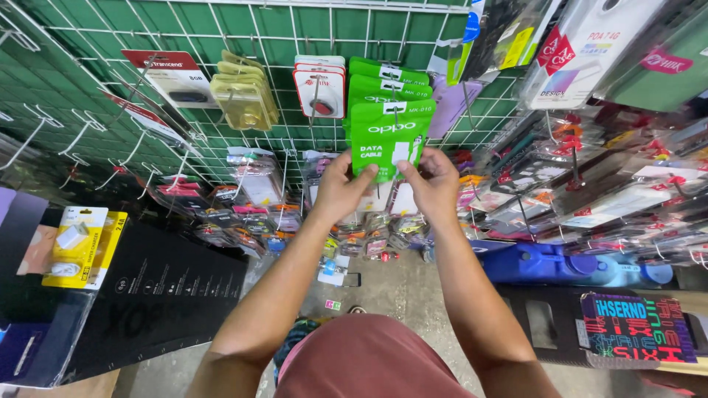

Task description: The recorder is seen organizing and checking several data cables and phone accessories in a stationary store.

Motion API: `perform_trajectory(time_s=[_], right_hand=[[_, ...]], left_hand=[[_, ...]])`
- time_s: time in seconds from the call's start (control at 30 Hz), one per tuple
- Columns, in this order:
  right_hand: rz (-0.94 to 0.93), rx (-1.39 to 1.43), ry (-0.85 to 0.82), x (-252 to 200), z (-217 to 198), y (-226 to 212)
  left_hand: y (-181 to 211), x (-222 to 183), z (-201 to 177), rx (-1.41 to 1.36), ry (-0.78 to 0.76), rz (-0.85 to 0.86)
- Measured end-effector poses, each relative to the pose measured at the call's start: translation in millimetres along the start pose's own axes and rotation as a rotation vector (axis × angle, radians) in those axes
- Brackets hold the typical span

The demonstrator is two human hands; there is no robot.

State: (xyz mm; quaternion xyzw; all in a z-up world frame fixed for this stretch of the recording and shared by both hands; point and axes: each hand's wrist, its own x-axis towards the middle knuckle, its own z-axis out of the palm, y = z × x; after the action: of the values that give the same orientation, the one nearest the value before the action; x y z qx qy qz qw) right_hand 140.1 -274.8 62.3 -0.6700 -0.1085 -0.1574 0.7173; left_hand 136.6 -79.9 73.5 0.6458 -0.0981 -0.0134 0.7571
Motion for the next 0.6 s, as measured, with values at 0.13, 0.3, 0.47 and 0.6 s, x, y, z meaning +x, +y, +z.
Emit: perform_trajectory(time_s=[0.13,0.3,0.47,0.6], right_hand=[[-0.024,-0.050,-0.005,21,0,21],[-0.059,-0.074,0.049,40,7,25],[-0.015,-0.027,0.072,44,7,27],[-0.073,-0.020,0.074,40,3,32]], left_hand=[[-9,23,-4,0.041,0.048,0.013],[3,39,-3,0.102,0.107,-0.003],[-1,44,-2,0.102,0.111,0.004],[-13,42,-3,0.089,0.107,0.008]])
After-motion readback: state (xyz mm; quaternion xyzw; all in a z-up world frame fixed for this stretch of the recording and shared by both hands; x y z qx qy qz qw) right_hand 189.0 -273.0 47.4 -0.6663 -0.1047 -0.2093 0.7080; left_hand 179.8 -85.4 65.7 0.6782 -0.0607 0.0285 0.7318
